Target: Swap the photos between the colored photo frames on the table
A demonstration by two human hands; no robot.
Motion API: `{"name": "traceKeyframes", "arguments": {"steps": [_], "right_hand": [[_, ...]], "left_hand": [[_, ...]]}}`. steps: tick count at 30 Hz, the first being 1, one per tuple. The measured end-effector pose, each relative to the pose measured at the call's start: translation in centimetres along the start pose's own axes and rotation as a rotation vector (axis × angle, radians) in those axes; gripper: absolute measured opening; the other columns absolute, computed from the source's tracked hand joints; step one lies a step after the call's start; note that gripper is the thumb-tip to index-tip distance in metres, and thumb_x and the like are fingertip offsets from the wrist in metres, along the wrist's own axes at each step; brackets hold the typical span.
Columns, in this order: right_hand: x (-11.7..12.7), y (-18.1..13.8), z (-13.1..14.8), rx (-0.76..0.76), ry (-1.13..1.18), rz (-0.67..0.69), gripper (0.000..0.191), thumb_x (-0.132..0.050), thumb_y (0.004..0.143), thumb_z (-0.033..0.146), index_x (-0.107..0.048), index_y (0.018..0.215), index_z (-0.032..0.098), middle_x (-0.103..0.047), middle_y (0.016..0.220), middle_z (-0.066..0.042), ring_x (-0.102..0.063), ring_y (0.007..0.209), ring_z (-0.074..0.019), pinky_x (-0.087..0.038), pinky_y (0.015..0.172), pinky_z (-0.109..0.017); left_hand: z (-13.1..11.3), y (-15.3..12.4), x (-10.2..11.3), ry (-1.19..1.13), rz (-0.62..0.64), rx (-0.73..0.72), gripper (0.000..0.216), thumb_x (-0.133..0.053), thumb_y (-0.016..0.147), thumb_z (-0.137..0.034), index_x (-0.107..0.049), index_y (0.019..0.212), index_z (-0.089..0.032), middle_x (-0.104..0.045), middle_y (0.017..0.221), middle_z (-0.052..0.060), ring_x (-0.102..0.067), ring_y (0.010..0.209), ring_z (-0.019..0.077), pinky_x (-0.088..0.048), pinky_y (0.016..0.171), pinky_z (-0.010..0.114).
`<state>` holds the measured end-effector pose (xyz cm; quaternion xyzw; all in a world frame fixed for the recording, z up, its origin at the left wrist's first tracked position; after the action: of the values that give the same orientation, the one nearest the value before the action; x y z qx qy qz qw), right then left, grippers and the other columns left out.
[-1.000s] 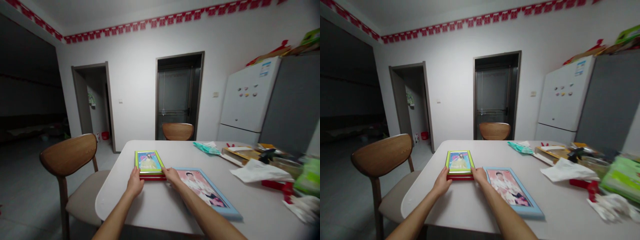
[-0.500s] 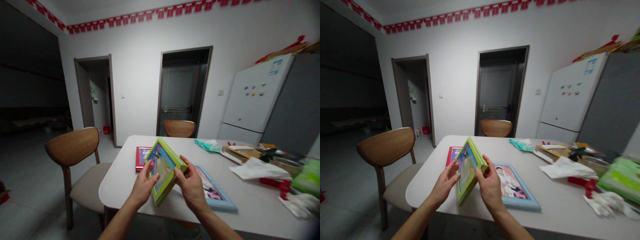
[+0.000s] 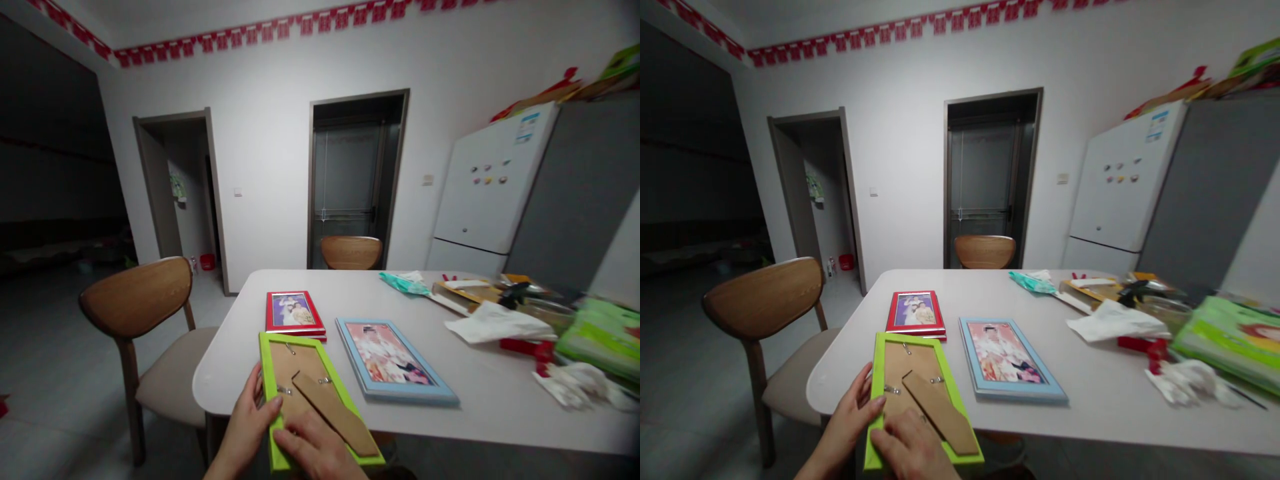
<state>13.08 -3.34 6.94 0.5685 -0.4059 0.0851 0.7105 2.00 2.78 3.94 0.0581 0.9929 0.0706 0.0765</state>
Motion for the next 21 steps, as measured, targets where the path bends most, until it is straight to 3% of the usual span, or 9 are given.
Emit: {"name": "traceKeyframes", "arguments": {"steps": [6,10,15,18,21], "right_hand": [[-4.4,-0.6,-0.3,-0.108,0.057,0.222,0.028,-0.050,0.066,0.017,-0.056,0.093,0.020,-0.061,0.083,-0.005,-0.052,0.070,-0.0157,-0.044,0.063,-0.026],[-2.5,0.0,-2.4,-0.296,0.248,0.288,0.035,-0.052,0.065,0.019,-0.055,0.100,0.020,-0.057,0.099,-0.005,-0.051,0.087,-0.0161,-0.042,0.077,-0.026],[1.2,-1.1,-10.1,-0.678,0.065,0.239,0.030,-0.045,0.069,0.016,-0.059,0.096,0.015,-0.055,0.101,-0.010,-0.048,0.095,-0.0184,-0.036,0.085,-0.031],[0.6,-2.3,-13.0,-0.748,-0.013,0.336,0.026,-0.046,0.066,0.014,-0.063,0.085,0.013,-0.057,0.091,-0.010,-0.050,0.088,-0.0177,-0.037,0.081,-0.027],[-0.8,-2.6,-13.7,-0.752,-0.041,0.368,0.023,-0.043,0.067,0.012,-0.065,0.075,0.013,-0.057,0.084,-0.009,-0.051,0.080,-0.0156,-0.037,0.074,-0.023]], "left_hand": [[1.8,0.4,2.3,0.588,-0.124,0.038,0.068,-0.054,0.062,-0.025,-0.030,0.123,-0.008,-0.042,0.125,0.012,-0.038,0.115,0.0220,-0.025,0.098,0.031],[1.5,0.3,2.1,0.751,-0.135,0.024,0.066,-0.050,0.061,-0.023,-0.033,0.122,-0.004,-0.042,0.125,0.014,-0.037,0.115,0.0213,-0.025,0.097,0.029],[1.5,0.2,1.8,0.800,-0.147,0.045,0.068,-0.052,0.058,-0.020,-0.034,0.122,-0.007,-0.037,0.129,0.012,-0.032,0.119,0.0218,-0.020,0.100,0.030],[1.3,0.2,1.6,0.813,-0.144,0.015,0.066,-0.051,0.058,-0.020,-0.036,0.121,-0.007,-0.037,0.128,0.013,-0.032,0.119,0.0218,-0.019,0.101,0.031],[1.3,0.2,1.5,0.839,-0.125,-0.002,0.064,-0.049,0.059,-0.019,-0.037,0.120,-0.005,-0.038,0.127,0.014,-0.033,0.118,0.0224,-0.020,0.101,0.033]]}}
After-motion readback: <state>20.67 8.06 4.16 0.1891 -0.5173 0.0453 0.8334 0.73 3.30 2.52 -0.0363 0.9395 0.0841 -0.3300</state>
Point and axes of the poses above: each hand's wrist, its own y-axis towards the middle knuckle, its own x-axis out of the back of the hand, z = x × y, the point moved 6 cm from there along y, towards the middle knuckle
